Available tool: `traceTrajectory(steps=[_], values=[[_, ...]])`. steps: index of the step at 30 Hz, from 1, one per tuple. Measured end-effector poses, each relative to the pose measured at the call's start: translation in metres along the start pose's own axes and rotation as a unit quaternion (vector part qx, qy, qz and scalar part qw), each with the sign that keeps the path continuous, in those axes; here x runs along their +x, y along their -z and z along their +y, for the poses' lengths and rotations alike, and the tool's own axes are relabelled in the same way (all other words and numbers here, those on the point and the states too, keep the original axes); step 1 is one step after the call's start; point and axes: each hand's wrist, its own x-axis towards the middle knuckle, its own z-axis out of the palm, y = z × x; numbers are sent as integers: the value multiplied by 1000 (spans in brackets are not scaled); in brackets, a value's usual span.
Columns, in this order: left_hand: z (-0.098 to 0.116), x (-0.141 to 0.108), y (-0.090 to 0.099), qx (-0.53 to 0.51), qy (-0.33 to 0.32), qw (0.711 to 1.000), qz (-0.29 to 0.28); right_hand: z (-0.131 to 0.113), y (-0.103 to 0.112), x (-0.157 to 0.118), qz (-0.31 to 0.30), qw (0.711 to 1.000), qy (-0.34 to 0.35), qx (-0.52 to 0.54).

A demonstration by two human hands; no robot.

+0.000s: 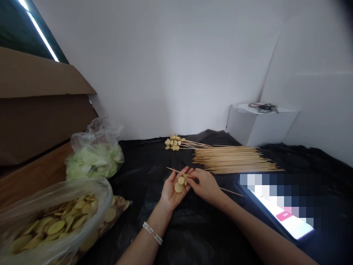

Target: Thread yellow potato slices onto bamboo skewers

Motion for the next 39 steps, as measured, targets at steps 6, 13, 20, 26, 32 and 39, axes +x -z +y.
traceTrajectory(steps=[6,13,20,26,32,39], values=[[0,-1,0,-10,7,1000,2,3,-3,1,6,1000,-8,-14],[-4,-2,-5,4,5,1000,15,9,8,6,77,996,-14,-34],[-13,1,-2,162,-81,976,122,5,6,2,66,995,-3,-79],[10,-3,-4,64,-119,982,135,-2,9,-2,74,991,8,-109],[28,-7,-2,-27,-109,982,149,-3,6,-3,8,993,18,-120],[38,-8,2,-69,-108,980,153,-4,1,-6,-40,986,26,-159]])
